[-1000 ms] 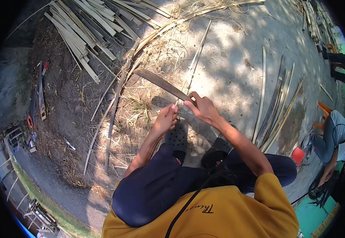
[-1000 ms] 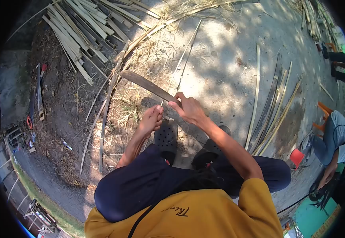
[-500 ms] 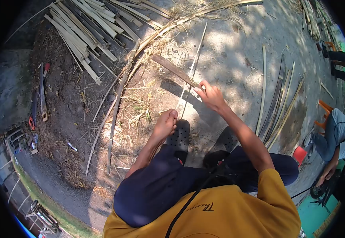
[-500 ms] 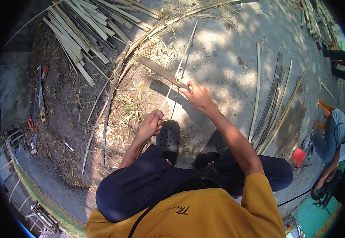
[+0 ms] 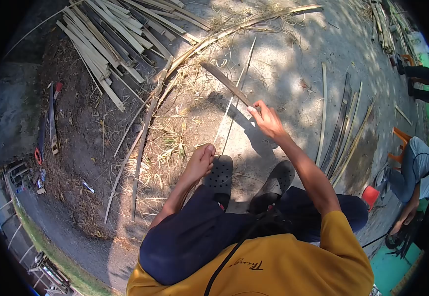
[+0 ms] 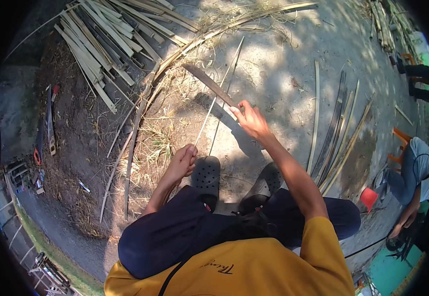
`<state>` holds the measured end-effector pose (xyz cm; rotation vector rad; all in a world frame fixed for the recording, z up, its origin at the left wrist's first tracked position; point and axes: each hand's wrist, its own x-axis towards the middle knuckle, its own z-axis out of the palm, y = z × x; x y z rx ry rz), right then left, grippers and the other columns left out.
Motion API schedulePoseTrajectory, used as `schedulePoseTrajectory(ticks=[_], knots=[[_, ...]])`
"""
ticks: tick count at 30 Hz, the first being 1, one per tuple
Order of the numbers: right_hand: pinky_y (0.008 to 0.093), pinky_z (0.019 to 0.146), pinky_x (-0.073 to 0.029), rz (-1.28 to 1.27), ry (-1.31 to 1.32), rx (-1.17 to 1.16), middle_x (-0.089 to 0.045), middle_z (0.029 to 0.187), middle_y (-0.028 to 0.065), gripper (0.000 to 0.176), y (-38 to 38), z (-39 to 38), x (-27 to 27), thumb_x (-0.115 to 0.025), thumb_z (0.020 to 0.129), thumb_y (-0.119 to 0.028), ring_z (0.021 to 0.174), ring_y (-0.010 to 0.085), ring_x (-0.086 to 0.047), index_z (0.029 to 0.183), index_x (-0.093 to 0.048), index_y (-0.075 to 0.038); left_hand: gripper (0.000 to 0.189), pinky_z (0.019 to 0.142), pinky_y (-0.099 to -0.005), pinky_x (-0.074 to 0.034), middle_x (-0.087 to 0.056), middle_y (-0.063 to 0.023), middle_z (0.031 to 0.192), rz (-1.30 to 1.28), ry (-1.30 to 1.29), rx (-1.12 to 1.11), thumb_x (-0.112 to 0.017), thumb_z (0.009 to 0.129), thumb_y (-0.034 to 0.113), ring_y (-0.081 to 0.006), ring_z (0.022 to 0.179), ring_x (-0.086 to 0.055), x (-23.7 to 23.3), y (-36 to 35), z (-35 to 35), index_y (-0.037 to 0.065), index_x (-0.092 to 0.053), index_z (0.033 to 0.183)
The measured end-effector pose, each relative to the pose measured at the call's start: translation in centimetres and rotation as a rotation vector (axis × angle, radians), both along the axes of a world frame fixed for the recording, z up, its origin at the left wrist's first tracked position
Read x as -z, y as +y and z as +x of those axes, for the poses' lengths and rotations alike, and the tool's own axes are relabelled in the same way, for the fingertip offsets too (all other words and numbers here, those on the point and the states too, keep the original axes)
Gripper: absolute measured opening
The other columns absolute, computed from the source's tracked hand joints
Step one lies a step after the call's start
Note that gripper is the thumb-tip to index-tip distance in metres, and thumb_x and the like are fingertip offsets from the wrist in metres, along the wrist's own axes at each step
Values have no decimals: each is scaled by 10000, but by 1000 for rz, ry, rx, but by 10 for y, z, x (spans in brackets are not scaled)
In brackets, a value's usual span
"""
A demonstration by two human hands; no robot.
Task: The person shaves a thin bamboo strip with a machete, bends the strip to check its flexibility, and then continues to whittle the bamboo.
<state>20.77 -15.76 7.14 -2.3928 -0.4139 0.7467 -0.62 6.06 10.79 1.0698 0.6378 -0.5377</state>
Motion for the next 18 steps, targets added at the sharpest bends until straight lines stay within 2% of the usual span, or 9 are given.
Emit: schedulePoseTrajectory(ticks=[2,6,7,8,9,12,15,16,18], knots=[[543,744,-506,94,-117,-97,-650,690,197,531,-5,-35,14,-559,1020,-594,755,455,-666,1196,-603,-96,291,413,-237,-176,-281,81,633,1,-1,-7,-392,1164,330,-33,460,-213,6,-2,8,137,-467,961],[565,726,-485,55,-38,-222,-661,732,221,522,-6,-46,14,-573,1014,-591,760,479,-652,1200,-592,-104,291,408,-242,-180,-292,78,638,46,36,-11,-386,1164,313,-37,463,-224,10,0,3,139,-470,946],[562,723,-484,61,-95,-201,-661,722,219,522,-7,-35,23,-576,1014,-589,757,477,-655,1190,-596,-97,291,405,-243,-182,-297,78,640,72,59,-23,-387,1164,305,-37,461,-227,7,0,1,141,-472,939],[559,721,-482,65,-151,-178,-660,713,217,523,-7,-23,32,-579,1013,-587,754,476,-658,1180,-600,-91,297,448,-235,-255,-348,73,656,56,46,-14,-413,1156,302,-37,511,-319,3,1,-6,134,-489,923],[544,721,-487,63,-28,-71,-669,712,212,553,0,-6,18,-586,1007,-595,752,457,-672,1160,-606,-64,297,448,-235,-255,-348,73,656,58,49,-13,-413,1156,302,-37,511,-319,2,0,-15,134,-489,923],[518,703,-496,49,-84,75,-678,711,203,556,-4,39,32,-589,1013,-576,728,434,-683,1148,-622,-38,281,458,-244,-276,-393,68,668,124,-70,-2,-433,1149,260,-37,522,-351,3,-1,-35,100,-518,935],[477,671,-499,97,-138,183,-660,668,166,546,-9,50,35,-582,1026,-557,662,360,-678,1152,-639,-28,255,462,-240,-282,-428,57,675,183,-91,-27,-438,1143,240,-37,521,-365,11,4,-37,96,-535,957],[454,645,-487,170,-115,272,-638,642,137,543,-11,44,23,-574,1033,-549,626,311,-655,1140,-648,-22,228,453,-241,-292,-467,40,695,366,-200,-29,-445,1132,213,-40,509,-383,23,4,-35,85,-547,973],[392,581,-439,257,-18,392,-585,596,67,543,-18,35,9,-572,1042,-539,569,188,-580,1108,-661,-7,216,445,-247,-313,-486,27,705,192,-109,-58,-445,1124,201,-48,504,-401,31,10,-35,77,-551,984]])
